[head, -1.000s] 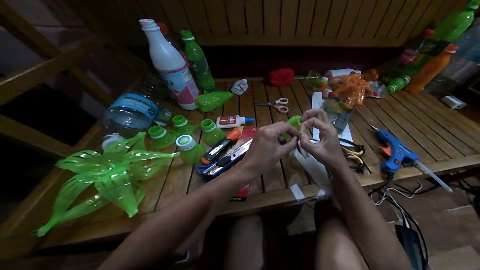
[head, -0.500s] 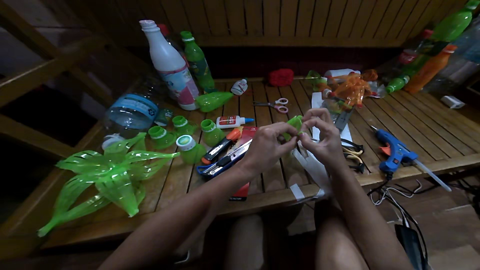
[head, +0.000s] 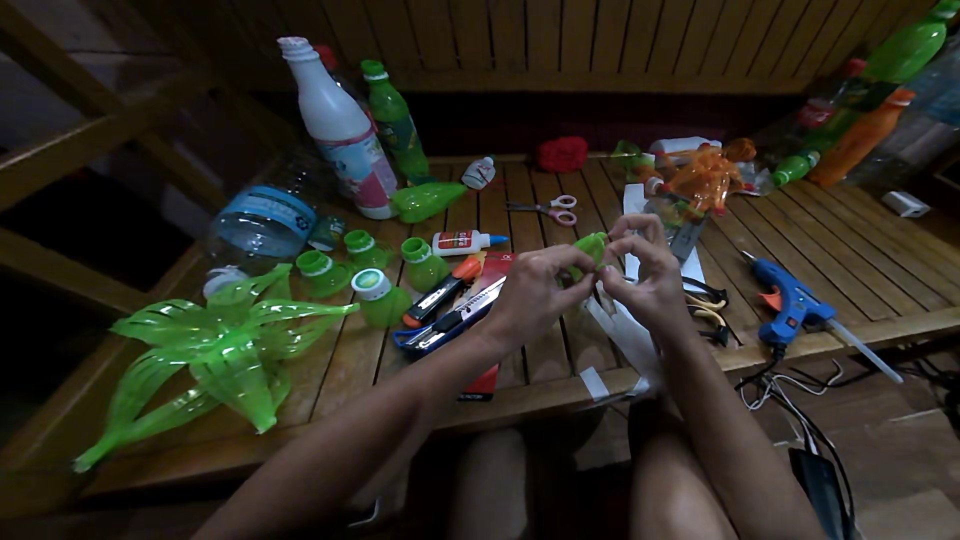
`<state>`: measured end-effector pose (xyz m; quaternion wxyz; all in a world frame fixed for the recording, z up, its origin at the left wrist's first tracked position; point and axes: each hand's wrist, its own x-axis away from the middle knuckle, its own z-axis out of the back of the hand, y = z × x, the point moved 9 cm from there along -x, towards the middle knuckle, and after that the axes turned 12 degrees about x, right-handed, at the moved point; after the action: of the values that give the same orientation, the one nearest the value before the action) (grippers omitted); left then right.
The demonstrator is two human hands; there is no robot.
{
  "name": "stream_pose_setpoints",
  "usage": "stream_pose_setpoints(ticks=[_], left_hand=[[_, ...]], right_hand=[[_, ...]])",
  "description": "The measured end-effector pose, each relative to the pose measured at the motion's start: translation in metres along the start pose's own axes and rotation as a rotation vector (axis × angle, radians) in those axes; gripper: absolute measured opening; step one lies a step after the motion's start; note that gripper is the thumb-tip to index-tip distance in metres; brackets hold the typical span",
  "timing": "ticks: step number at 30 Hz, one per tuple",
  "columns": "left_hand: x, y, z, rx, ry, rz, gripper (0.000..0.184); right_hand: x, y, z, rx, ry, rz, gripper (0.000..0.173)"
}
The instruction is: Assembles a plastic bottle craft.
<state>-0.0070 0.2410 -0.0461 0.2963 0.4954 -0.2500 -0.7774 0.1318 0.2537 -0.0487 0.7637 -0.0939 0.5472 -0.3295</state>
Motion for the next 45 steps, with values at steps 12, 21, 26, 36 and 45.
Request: stream_pose_setpoints(ticks=[12, 21, 26, 36, 45], left_hand=[[-0.006, -0.028, 0.016, 0.249, 0.089, 0.254, 0.008], [-0.006, -0.029, 0.014, 0.303, 0.083, 0.28, 0.005], [-0.006, -0.028, 0.012, 0.307, 0.074, 0.271, 0.005], [-0.006, -0.03, 0.011, 0.241, 0.069, 0.257, 0.01], [-0.004, -0.029, 0.014, 0.19, 0.127, 0.151, 0.018]], right_hand=[[-0.002, 0.012, 0.011, -0.082, 0.086, -0.101, 0.043], [0.002, 0.017, -0.008, -0.007, -0.1, -0.185, 0.028], [0.003, 0.019, -0.01, -0.014, -0.109, -0.157, 0.022], [0.009, 0.012, 0.1, 0.139, 0.206, -0.311, 0.013], [0.117, 0.061, 0.231, 0.851, -0.203, -1.089, 0.066]])
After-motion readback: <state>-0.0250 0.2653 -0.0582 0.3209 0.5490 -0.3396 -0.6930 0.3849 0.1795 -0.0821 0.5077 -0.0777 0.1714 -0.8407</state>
